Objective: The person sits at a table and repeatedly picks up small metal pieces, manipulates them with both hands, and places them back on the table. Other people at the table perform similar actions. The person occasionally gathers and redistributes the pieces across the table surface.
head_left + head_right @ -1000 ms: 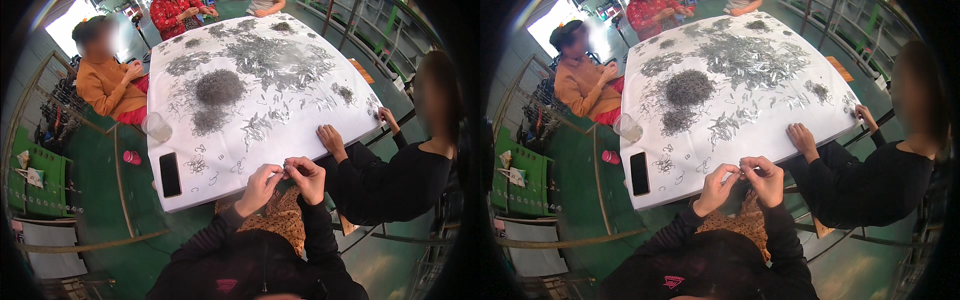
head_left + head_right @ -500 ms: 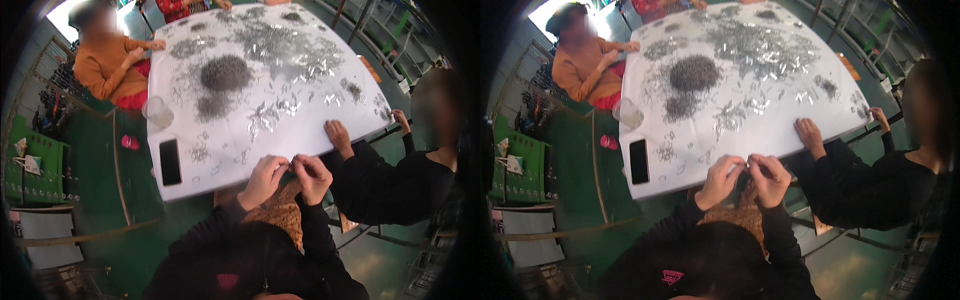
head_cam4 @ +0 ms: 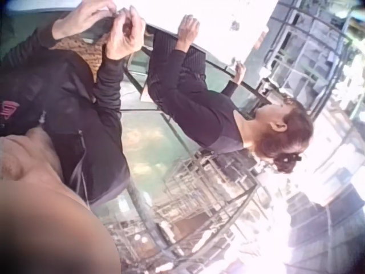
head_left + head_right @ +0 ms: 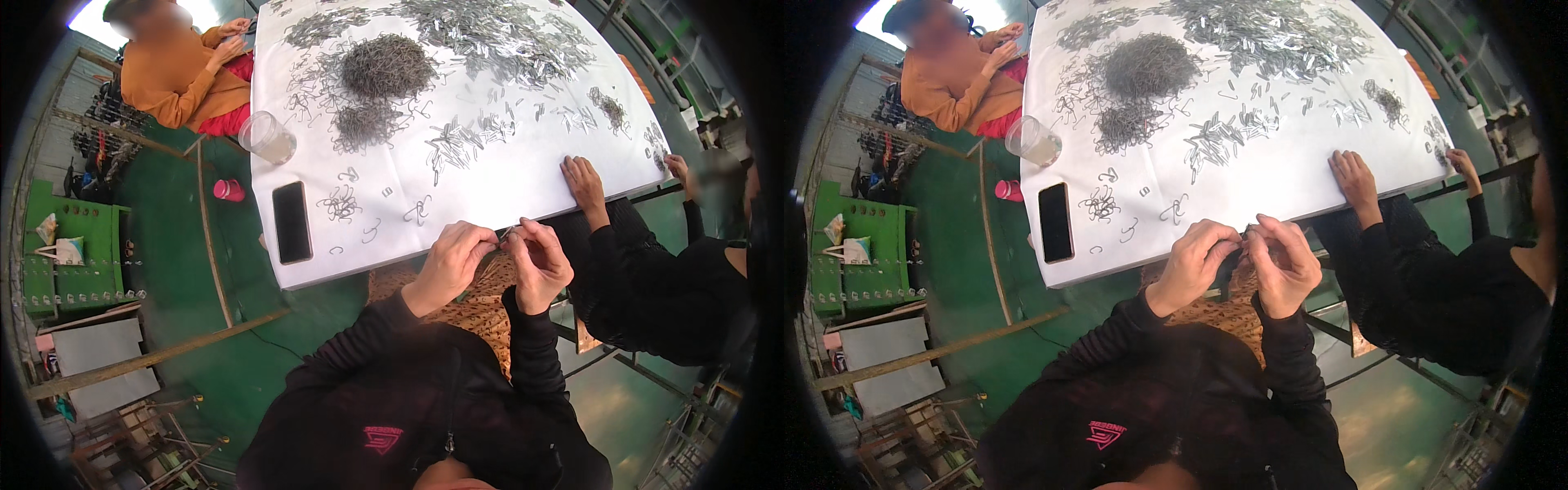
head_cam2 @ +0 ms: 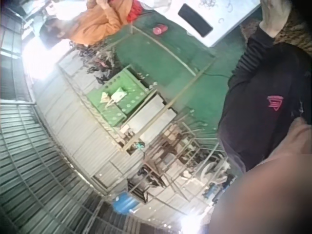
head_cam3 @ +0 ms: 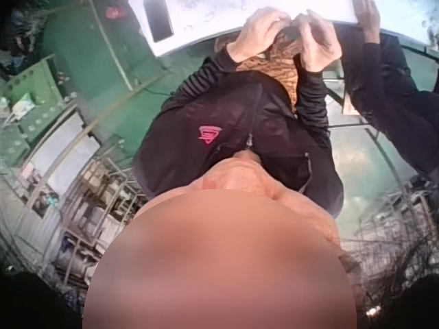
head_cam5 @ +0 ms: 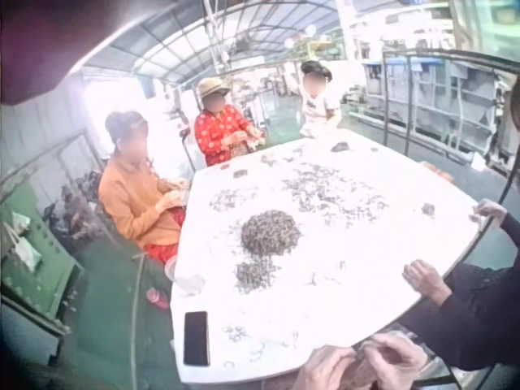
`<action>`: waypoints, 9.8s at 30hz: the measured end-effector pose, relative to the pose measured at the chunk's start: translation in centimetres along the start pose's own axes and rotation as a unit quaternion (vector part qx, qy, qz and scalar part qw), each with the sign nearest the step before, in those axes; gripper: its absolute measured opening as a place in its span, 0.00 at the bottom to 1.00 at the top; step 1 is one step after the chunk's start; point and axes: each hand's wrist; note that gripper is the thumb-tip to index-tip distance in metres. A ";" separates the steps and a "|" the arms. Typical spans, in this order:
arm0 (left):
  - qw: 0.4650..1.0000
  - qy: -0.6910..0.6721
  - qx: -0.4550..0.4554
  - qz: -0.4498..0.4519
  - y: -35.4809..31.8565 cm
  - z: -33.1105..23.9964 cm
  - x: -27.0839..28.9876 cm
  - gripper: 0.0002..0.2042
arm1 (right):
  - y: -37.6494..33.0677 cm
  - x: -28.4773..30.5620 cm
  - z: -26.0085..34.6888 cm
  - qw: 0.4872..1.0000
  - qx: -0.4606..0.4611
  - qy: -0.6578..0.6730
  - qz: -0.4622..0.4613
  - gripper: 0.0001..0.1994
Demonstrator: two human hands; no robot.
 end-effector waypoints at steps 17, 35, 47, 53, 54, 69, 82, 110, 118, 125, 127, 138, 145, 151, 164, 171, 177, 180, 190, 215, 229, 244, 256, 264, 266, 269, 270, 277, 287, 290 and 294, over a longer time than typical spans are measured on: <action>0.878 0.461 0.130 -0.031 15.4 20.1 14.5 0.07 | 0.1 3.6 2.2 0.995 -0.094 -0.003 0.042 0.07; 0.992 0.078 0.089 0.043 10.5 8.0 6.6 0.12 | -0.3 5.1 -1.0 0.978 -0.175 0.111 0.014 0.10; 0.998 0.002 -0.033 0.049 2.0 0.0 -2.8 0.06 | -1.3 3.6 -2.5 0.992 -0.129 -0.006 -0.012 0.08; 0.999 -0.036 -0.001 0.000 1.2 -0.9 -3.5 0.05 | -1.2 2.6 -1.0 0.997 -0.066 -0.018 -0.018 0.09; 0.999 -0.048 0.004 -0.017 1.1 -1.2 -3.7 0.05 | -1.2 2.5 -0.7 0.997 -0.066 -0.026 -0.022 0.10; 0.998 -0.054 0.007 -0.031 -1.1 -0.9 -2.8 0.02 | 10.9 0.1 -12.5 0.973 -0.114 -0.161 0.120 0.11; 0.997 -0.076 -0.005 -0.013 -2.2 -1.7 -2.0 0.04 | 16.9 -6.1 -22.0 0.730 0.270 -0.588 0.220 0.05; 0.999 -0.036 -0.009 0.008 0.0 -0.6 -1.1 0.05 | 1.7 3.1 0.1 0.989 -0.081 -0.044 0.118 0.13; 1.000 -0.016 -0.018 0.009 -0.9 1.2 -1.4 0.08 | -0.2 2.2 -0.5 0.994 -0.095 0.047 0.018 0.10; 0.996 0.007 0.034 -0.078 0.5 5.4 3.6 0.22 | -0.6 1.3 -0.6 0.975 -0.163 0.145 0.038 0.09; 0.984 0.100 0.025 -0.142 4.3 9.3 7.8 0.08 | -0.9 1.7 -0.4 0.973 -0.176 0.146 0.038 0.09; 0.855 0.509 0.038 0.094 14.1 19.4 14.7 0.04 | -0.9 3.0 1.7 0.982 -0.143 0.121 0.030 0.08; 0.856 0.510 0.003 0.084 12.7 17.2 15.0 0.07 | -1.5 3.6 1.9 0.983 -0.138 0.120 0.032 0.07; 0.951 0.298 0.086 -0.012 12.2 13.5 15.3 0.06 | -1.4 3.4 2.2 0.983 -0.137 0.119 0.037 0.08; 0.954 -0.221 0.165 0.116 4.7 -1.6 0.5 0.06 | -1.6 4.7 0.1 0.980 -0.176 0.093 0.013 0.09; 0.966 -0.187 0.099 0.148 4.3 -0.9 -1.2 0.04 | -1.4 3.9 -0.5 0.974 -0.172 0.144 0.018 0.09; 0.975 -0.157 0.086 0.129 4.5 -0.2 -1.0 0.04 | -0.8 3.3 -1.1 0.975 -0.170 0.138 0.036 0.10; 0.977 -0.161 0.088 0.113 4.4 -0.1 -1.3 0.04 | -0.7 3.2 -1.6 0.984 -0.141 0.108 0.024 0.10; 0.980 -0.173 0.072 -0.070 0.3 0.7 -2.9 0.04 | 0.4 2.5 -2.3 0.998 -0.049 -0.009 -0.036 0.14; 0.979 -0.164 0.103 -0.070 -2.2 1.5 -1.6 0.05 | 7.4 -2.8 -11.1 0.952 -0.194 0.074 0.224 0.04; 0.988 -0.109 0.108 0.015 0.6 0.8 -1.8 0.05 | 3.4 3.2 -1.2 0.978 -0.123 0.049 0.158 0.09; 0.987 -0.131 0.096 -0.007 0.7 1.4 -1.6 0.05 | 3.6 3.3 -1.1 0.965 -0.185 0.067 0.176 0.11; 0.998 0.029 0.042 -0.021 1.8 6.0 2.6 0.22 | 0.7 1.7 -0.8 0.981 -0.174 0.072 0.054 0.09; 0.915 0.326 0.223 -0.081 17.8 18.9 13.5 0.11 | -0.6 2.6 1.4 0.982 -0.162 0.073 0.066 0.08; 0.892 0.394 0.212 -0.067 19.5 20.2 13.3 0.10 | -0.8 2.7 1.5 0.985 -0.152 0.047 0.066 0.08; 0.866 0.463 0.188 -0.015 19.8 21.5 12.3 0.08 | -1.2 3.3 1.0 0.987 -0.141 -0.023 0.078 0.08; 0.866 0.474 0.156 -0.002 19.5 21.7 12.3 0.06 | -1.5 3.5 0.9 0.983 -0.163 0.004 0.085 0.08; 0.876 0.482 -0.033 -0.010 19.0 17.4 16.7 0.10 | -2.3 3.3 0.7 0.985 -0.137 0.063 0.087 0.10; 0.856 0.424 0.120 0.269 3.9 6.5 19.0 0.06 | -2.3 2.9 1.6 0.988 -0.073 0.093 0.095 0.10; 0.870 0.343 0.203 0.289 0.8 6.3 18.0 0.06 | -2.0 2.9 1.7 0.986 -0.071 0.109 0.101 0.11; 0.851 0.400 0.211 0.268 1.8 7.8 16.6 0.08 | -1.9 3.0 1.8 0.989 -0.072 0.099 0.089 0.11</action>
Point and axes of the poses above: each hand's wrist, its own y-axis towards the middle knuckle, its own x-axis out of the back of the hand, z = x × y, and after that the axes turned 14 degrees about -y, right-handed
